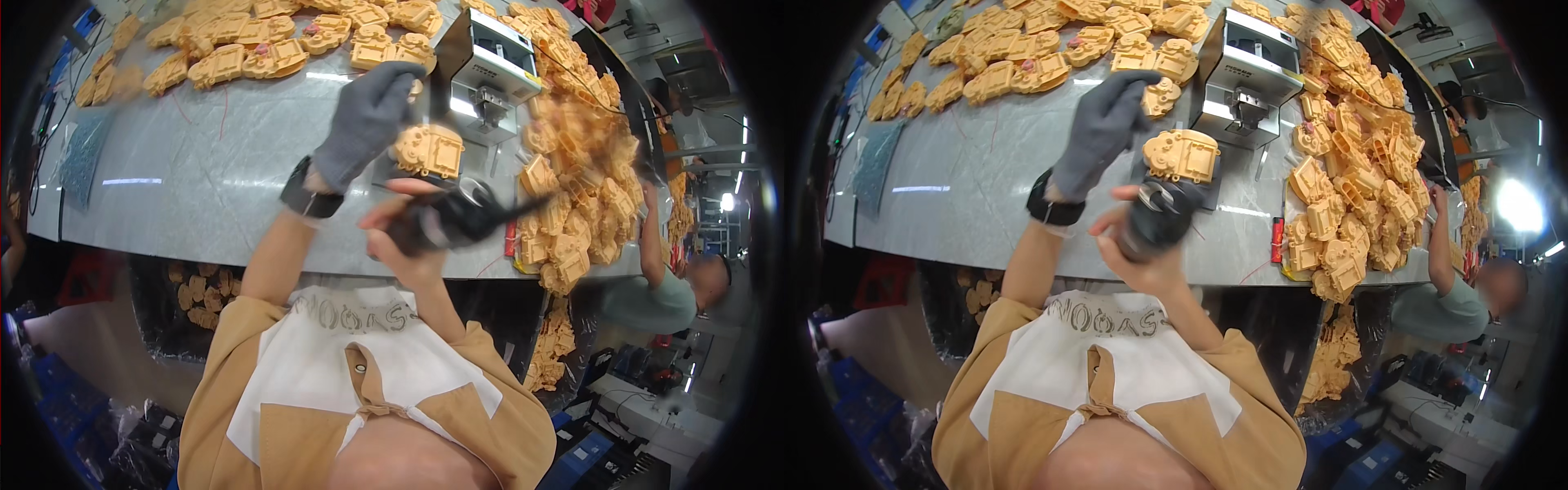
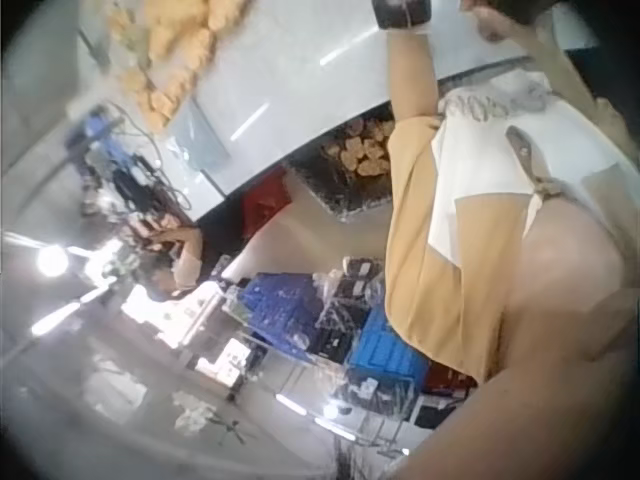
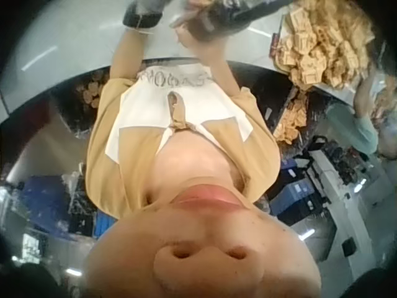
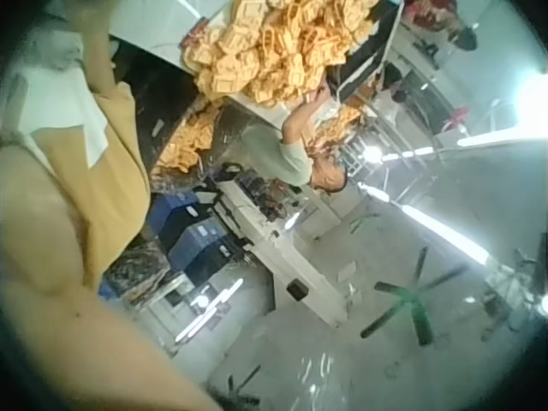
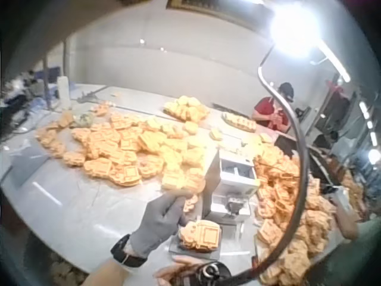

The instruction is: The person uses a handheld rotary tool to drill holes into small yellow plastic components on a workbench. They repeatedly pick up parts, position them on a gray fixture, drill, and place them back among other parts. The process is repeated for multiple units throughout the clip.

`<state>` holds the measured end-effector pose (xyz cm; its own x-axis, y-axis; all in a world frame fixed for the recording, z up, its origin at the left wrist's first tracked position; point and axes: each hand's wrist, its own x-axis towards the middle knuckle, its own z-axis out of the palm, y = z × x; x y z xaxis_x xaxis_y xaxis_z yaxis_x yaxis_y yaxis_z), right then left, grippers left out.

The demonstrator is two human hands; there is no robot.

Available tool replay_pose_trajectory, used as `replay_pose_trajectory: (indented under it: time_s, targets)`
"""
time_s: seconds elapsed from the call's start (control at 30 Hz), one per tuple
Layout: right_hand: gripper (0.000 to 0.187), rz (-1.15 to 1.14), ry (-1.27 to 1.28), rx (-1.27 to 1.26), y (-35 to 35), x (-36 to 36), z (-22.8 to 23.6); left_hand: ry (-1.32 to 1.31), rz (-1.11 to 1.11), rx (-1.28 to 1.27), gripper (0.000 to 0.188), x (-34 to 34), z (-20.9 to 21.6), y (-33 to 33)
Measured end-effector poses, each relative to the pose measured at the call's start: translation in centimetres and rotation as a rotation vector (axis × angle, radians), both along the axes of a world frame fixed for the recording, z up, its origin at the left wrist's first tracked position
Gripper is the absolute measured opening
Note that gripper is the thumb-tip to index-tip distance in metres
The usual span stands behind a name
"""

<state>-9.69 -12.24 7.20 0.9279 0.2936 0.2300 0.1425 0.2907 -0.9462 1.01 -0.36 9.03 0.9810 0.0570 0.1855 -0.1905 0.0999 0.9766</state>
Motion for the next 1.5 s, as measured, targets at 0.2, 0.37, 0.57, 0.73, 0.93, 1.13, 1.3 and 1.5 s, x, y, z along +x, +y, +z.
replay_pose_trajectory:
  time_s: [0.2,0.37,0.57,0.73,0.93,1.13,1.3,1.5]
  targets:
    - [0.060,-0.488,-0.413,0.268,-8.8,6.2,5.8,0.056,-0.136,0.543,0.026,-3.2,-0.7,4.5]
    - [0.042,-0.740,-0.459,0.096,-9.9,16.0,7.1,-0.310,-0.108,0.813,0.068,-0.7,-2.7,0.0]
    - [0.042,-0.685,-0.507,0.030,-8.6,19.6,4.8,-0.347,-0.260,0.782,0.076,1.6,-7.9,-1.0]
    - [0.029,-0.829,-0.428,-0.144,-7.5,19.6,4.6,-0.273,-0.200,0.784,0.076,0.1,-8.5,-1.3]
    - [0.042,-0.659,-0.362,-0.134,-8.6,16.4,4.6,-0.201,-0.128,0.807,0.076,-0.9,-8.5,-1.5]
    - [0.052,-0.524,-0.346,0.013,-6.4,10.1,4.3,-0.210,-0.259,0.640,0.073,-0.4,-9.2,-0.9]
    - [0.053,-0.529,-0.313,0.003,-5.4,9.3,4.3,-0.252,-0.267,0.618,0.076,-0.2,-9.4,-0.9]
    - [0.050,-0.570,-0.243,-0.079,-5.2,9.5,3.7,-0.288,-0.235,0.612,0.075,-0.1,-9.5,-1.0]
